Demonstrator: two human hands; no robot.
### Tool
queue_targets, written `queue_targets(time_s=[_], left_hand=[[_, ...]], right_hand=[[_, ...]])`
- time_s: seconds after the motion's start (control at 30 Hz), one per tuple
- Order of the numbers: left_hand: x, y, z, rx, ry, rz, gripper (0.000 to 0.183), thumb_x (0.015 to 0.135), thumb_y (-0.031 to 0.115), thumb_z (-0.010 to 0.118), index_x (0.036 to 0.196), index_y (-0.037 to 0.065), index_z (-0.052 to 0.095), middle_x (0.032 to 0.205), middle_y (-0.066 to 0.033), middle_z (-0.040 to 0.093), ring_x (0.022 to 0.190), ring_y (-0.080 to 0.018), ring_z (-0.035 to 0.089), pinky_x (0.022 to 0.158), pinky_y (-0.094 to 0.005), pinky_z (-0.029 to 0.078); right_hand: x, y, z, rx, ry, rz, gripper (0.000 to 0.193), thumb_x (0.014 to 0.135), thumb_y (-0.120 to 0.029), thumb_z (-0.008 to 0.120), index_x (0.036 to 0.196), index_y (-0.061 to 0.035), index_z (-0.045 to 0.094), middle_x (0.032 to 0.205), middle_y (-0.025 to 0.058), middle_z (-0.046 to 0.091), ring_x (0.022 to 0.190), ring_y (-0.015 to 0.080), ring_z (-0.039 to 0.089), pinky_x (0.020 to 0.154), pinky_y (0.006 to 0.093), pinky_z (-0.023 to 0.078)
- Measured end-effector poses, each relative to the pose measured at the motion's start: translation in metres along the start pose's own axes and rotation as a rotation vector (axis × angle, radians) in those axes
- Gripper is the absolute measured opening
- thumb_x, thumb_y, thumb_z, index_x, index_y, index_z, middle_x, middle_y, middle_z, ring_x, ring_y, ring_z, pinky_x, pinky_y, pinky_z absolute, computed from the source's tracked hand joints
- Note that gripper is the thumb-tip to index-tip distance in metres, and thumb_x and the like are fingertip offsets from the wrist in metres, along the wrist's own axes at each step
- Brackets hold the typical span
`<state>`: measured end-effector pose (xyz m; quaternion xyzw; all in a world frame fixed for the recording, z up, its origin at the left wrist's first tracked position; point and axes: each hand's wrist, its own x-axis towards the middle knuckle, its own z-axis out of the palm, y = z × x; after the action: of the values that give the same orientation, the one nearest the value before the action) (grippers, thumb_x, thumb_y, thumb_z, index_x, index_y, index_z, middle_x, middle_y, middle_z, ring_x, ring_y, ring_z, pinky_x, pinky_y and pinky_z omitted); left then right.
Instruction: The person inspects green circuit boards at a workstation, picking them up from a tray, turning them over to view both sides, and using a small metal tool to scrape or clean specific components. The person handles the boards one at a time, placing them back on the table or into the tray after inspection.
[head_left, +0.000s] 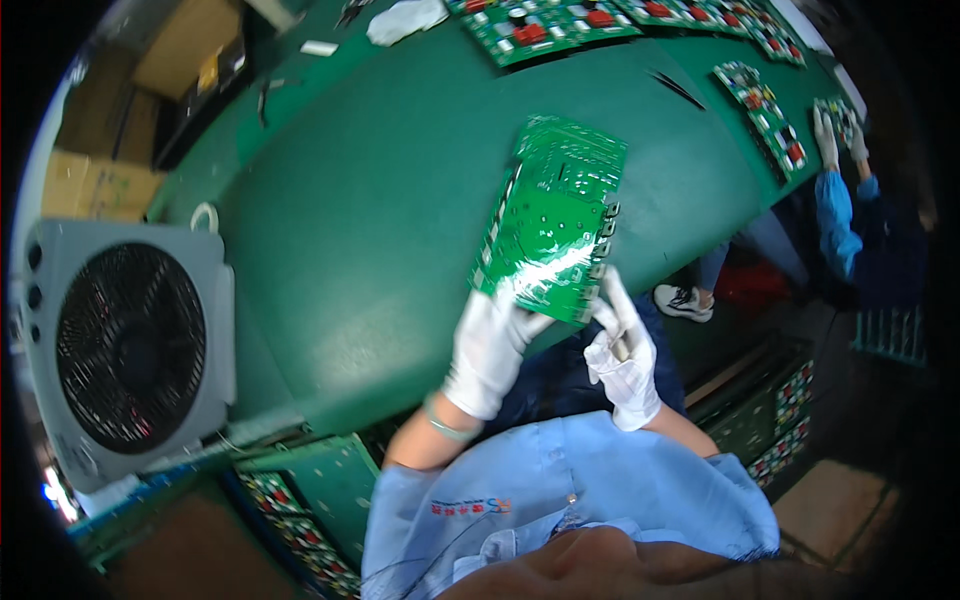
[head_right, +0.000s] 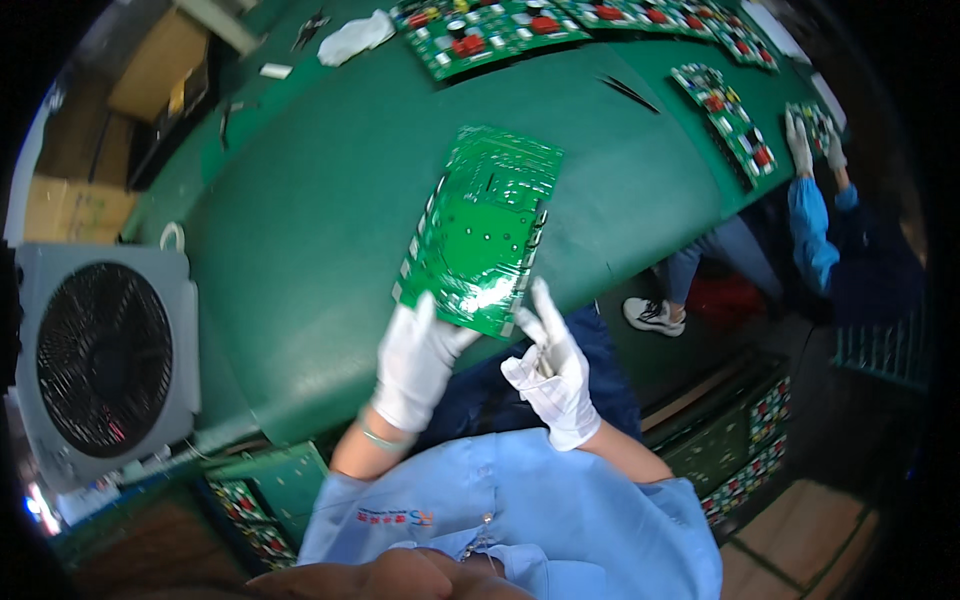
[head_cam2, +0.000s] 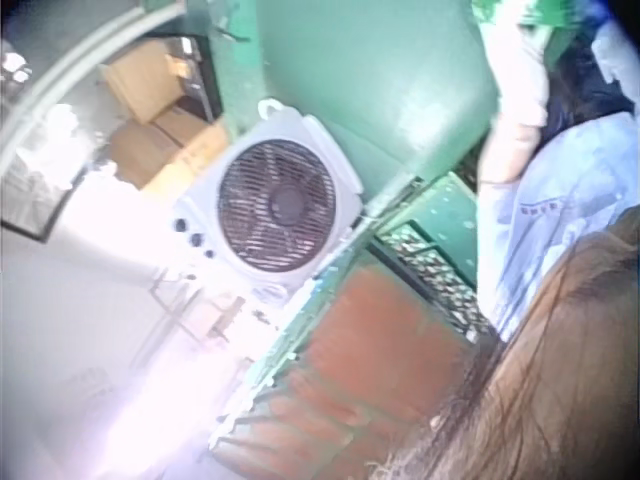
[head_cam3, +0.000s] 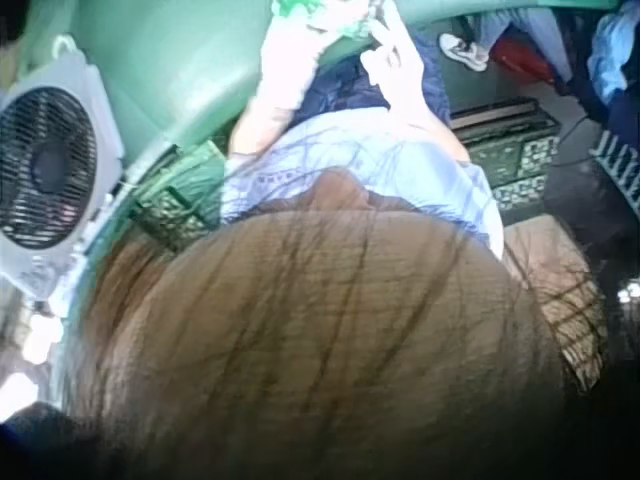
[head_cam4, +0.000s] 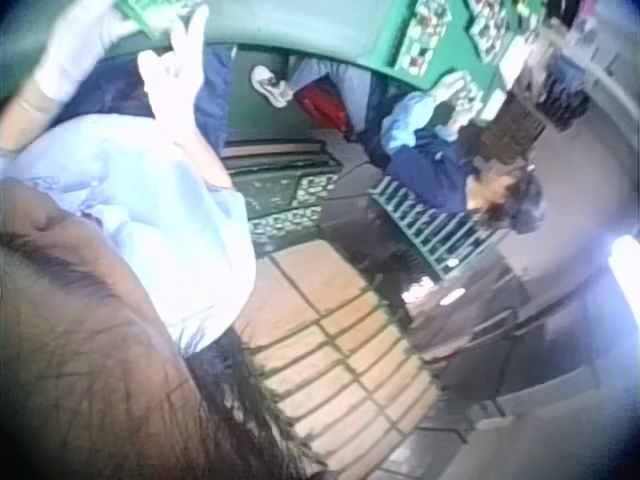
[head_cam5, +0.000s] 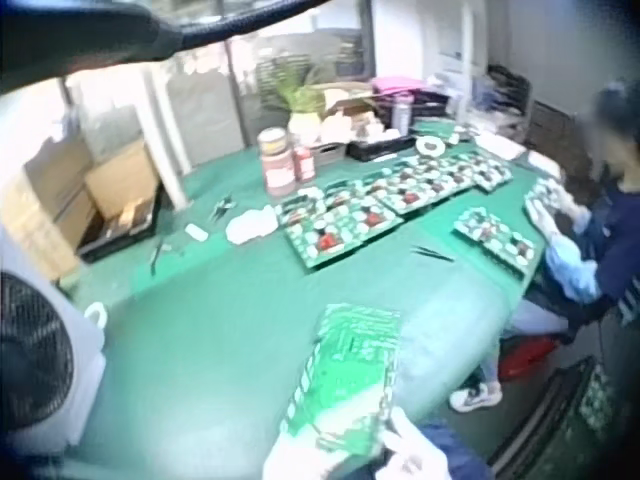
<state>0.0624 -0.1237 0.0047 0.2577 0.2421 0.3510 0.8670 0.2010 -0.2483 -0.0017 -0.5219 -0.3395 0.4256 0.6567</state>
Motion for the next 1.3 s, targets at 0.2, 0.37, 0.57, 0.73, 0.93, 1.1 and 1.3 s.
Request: queue_targets(time_s=[0.2, 0.37, 0.57, 0.73, 0.93, 1.1, 1.3], left_hand=[[-0.042, -0.061, 0.011, 0.295, -0.342, -0.199, 0.081, 0.106, 0.021, 0.059, 0.167, 0.006, 0.008, 0.163, -0.0236, 0.035, 0.135, -0.0349, 0.055, 0.107, -0.0472, 0.049], [-0.04, 0.032, -0.029, 1.038, -0.272, -0.218, 0.072, 0.096, 0.019, 0.075, 0.157, 0.003, 0.042, 0.152, -0.0188, 0.053, 0.125, -0.027, 0.063, 0.104, -0.038, 0.052], [0.028, 0.107, -0.046, 1.265, -0.018, 0.361, 0.11, 0.068, 0.012, 0.096, 0.161, 0.009, 0.037, 0.161, -0.0145, 0.043, 0.147, -0.03, 0.043, 0.118, -0.042, 0.041], [0.026, 0.095, -0.06, 0.795, -0.091, 0.06, 0.062, 0.079, 0.004, 0.086, 0.135, -0.002, 0.06, 0.14, -0.0129, 0.061, 0.128, -0.0226, 0.06, 0.115, -0.0399, 0.044], [0.022, 0.1, -0.067, 0.864, -0.192, 0.125, 0.054, 0.086, -0.004, 0.078, 0.136, -0.001, 0.06, 0.14, -0.0124, 0.063, 0.128, -0.0192, 0.059, 0.111, -0.0333, 0.045], [0.019, 0.109, -0.065, 0.991, -0.292, 0.077, 0.06, 0.08, -0.009, 0.082, 0.136, 0.0, 0.063, 0.141, -0.0158, 0.065, 0.13, -0.0218, 0.061, 0.111, -0.035, 0.048], [0.018, 0.106, -0.066, 0.908, -0.338, 0.066, 0.062, 0.078, -0.008, 0.083, 0.137, 0.002, 0.064, 0.139, -0.0154, 0.066, 0.133, -0.0246, 0.06, 0.114, -0.0389, 0.046]], right_hand=[[0.026, -0.019, -0.034, 0.037, 0.449, 0.154, 0.046, 0.103, -0.011, 0.064, 0.145, 0.0037, 0.054, 0.096, -0.0002, 0.068, 0.053, -0.0005, 0.038, 0.048, 0.0179, 0.032], [0.073, -0.026, -0.081, -0.321, 0.208, -0.121, 0.032, 0.103, -0.013, 0.063, 0.129, 0.007, 0.066, 0.103, 0.008, 0.071, 0.079, 0.01, 0.063, 0.073, 0.0233, 0.05], [0.123, -0.053, -0.096, -0.234, -0.481, -0.342, 0.028, 0.098, -0.005, 0.06, 0.121, 0.0086, 0.069, 0.133, 0.0231, 0.066, 0.123, 0.0314, 0.065, 0.11, 0.0413, 0.047], [0.13, -0.038, -0.078, -0.727, -0.143, -0.441, 0.046, 0.093, -0.006, 0.067, 0.138, 0.0029, 0.062, 0.142, 0.015, 0.064, 0.117, 0.0221, 0.068, 0.103, 0.0308, 0.05], [0.06, -0.029, -0.06, -1.178, -0.302, -0.546, 0.055, 0.087, -0.018, 0.073, 0.138, -0.0012, 0.062, 0.135, 0.0165, 0.067, 0.092, 0.0216, 0.072, 0.079, 0.0353, 0.057], [0.04, -0.028, -0.009, -1.164, -0.69, -0.492, 0.063, 0.082, -0.027, 0.073, 0.137, 0.003, 0.062, 0.136, 0.0201, 0.065, 0.127, 0.0359, 0.062, 0.113, 0.0489, 0.044], [0.046, -0.015, 0.006, -1.366, -0.771, -0.382, 0.066, 0.089, -0.013, 0.061, 0.152, 0.0018, 0.048, 0.149, 0.024, 0.054, 0.137, 0.0394, 0.053, 0.115, 0.0499, 0.041]])
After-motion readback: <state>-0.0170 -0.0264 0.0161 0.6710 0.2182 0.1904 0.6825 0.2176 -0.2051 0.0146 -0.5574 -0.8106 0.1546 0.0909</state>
